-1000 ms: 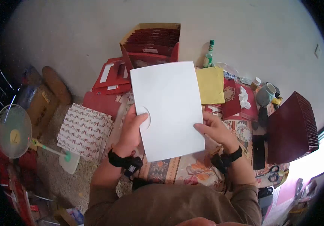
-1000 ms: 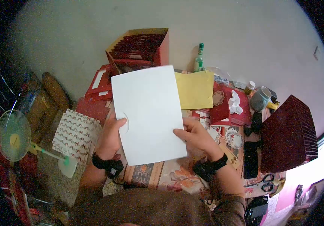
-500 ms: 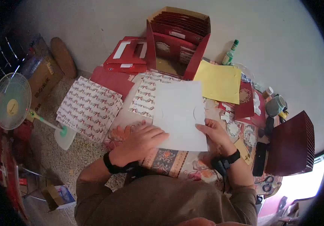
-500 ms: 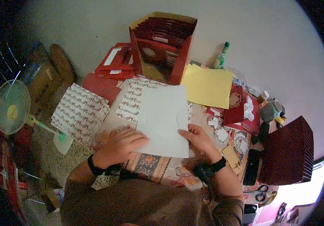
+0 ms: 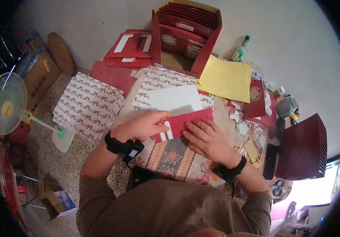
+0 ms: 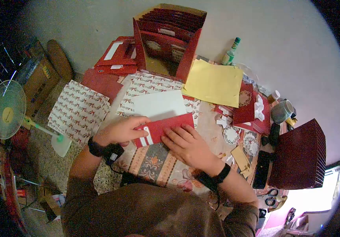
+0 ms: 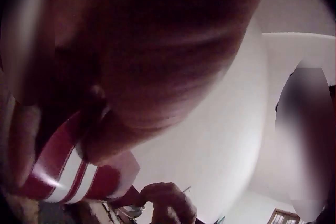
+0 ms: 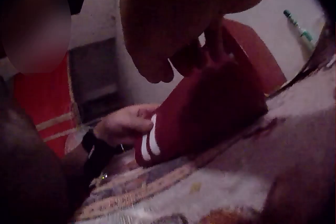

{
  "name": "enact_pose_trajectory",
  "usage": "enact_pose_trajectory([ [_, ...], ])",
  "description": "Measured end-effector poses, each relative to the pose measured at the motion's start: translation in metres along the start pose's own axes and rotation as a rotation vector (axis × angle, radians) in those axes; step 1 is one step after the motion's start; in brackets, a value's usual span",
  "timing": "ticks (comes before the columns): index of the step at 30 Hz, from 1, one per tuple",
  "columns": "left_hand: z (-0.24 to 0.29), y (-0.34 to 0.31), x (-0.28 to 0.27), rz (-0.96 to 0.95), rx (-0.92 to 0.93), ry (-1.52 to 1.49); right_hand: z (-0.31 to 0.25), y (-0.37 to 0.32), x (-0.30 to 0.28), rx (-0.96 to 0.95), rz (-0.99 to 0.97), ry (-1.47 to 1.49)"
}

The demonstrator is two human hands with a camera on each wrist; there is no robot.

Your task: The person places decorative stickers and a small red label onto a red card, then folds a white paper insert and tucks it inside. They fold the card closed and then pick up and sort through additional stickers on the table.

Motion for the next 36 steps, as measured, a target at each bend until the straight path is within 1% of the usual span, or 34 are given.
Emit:
enact_pose_trajectory([
  [1, -0.004, 0.001, 0.000, 0.039, -0.088, -0.072, 0.000, 0.003, 0.006, 0.024, -0.067, -0.066],
  [2, -0.008, 0.003, 0.001, 0.079, -0.176, -0.144, 0.002, 0.004, 0.010, 0.024, -0.066, -0.065],
  [3, -0.014, 0.004, 0.001, 0.080, -0.178, -0.143, 0.004, 0.004, 0.015, 0.033, -0.091, -0.079],
  [5, -0.022, 0.004, 0.001, 0.216, 0.147, 0.112, 0.006, 0.006, 0.019, 0.044, -0.115, -0.091],
  [6, -0.023, 0.002, 0.004, 0.212, 0.144, 0.112, 0.006, 0.006, 0.020, 0.071, -0.122, -0.075],
  [8, -0.018, -0.005, 0.011, 0.659, 0.439, 0.592, 0.007, 0.005, 0.023, 0.101, -0.130, -0.057],
  [9, -0.014, -0.008, 0.012, 0.647, 0.499, 0.763, 0.006, 0.004, 0.026, 0.108, -0.139, -0.076],
  [10, -0.013, -0.011, 0.017, 0.645, 0.498, 0.763, 0.006, 0.003, 0.028, 0.114, -0.148, -0.095],
  [12, -0.012, -0.016, 0.035, 0.416, 0.569, 0.847, 0.001, 0.003, 0.026, 0.120, -0.151, -0.103],
  [13, -0.019, -0.016, 0.044, 0.325, 0.482, 0.850, 0.000, 0.002, 0.025, 0.126, -0.154, -0.115],
  [16, -0.032, -0.017, 0.054, 0.268, 0.487, 0.867, -0.002, 0.000, 0.027, 0.150, -0.180, -0.091],
  [23, -0.047, -0.012, 0.053, 0.200, 0.420, 0.835, 0.002, -0.004, 0.041, 0.158, -0.207, -0.042],
  [26, -0.051, -0.010, 0.055, 0.175, 0.398, 0.852, 0.005, -0.007, 0.047, 0.167, -0.229, 0.030],
  [29, -0.050, -0.009, 0.055, 0.207, 0.407, 0.842, 0.009, -0.008, 0.047, 0.172, -0.259, 0.115],
  [31, -0.042, -0.010, 0.054, 0.303, 0.469, 0.904, 0.009, -0.008, 0.045, 0.172, -0.278, 0.144],
  [32, -0.039, -0.009, 0.053, 0.307, 0.471, 0.909, 0.010, -0.008, 0.045, 0.169, -0.274, 0.140],
  [34, -0.035, -0.005, 0.051, 0.263, 0.438, 0.764, 0.015, -0.010, 0.048, 0.183, -0.316, 0.220],
  [35, -0.033, -0.004, 0.051, 0.267, 0.444, 0.769, 0.017, -0.010, 0.047, 0.182, -0.310, 0.213],
  [36, -0.031, -0.003, 0.052, 0.186, 0.406, 0.843, 0.019, -0.010, 0.047, 0.205, -0.325, 0.313],
])
Point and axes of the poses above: each hand's wrist, its own y-axis towards the middle knuckle, its own x-axis out of the palm, z = x × y, the point moved 1 cm from there along y, towards the middle knuckle, and after that the axes turned 6 degrees about x, right-handed, at the moved point
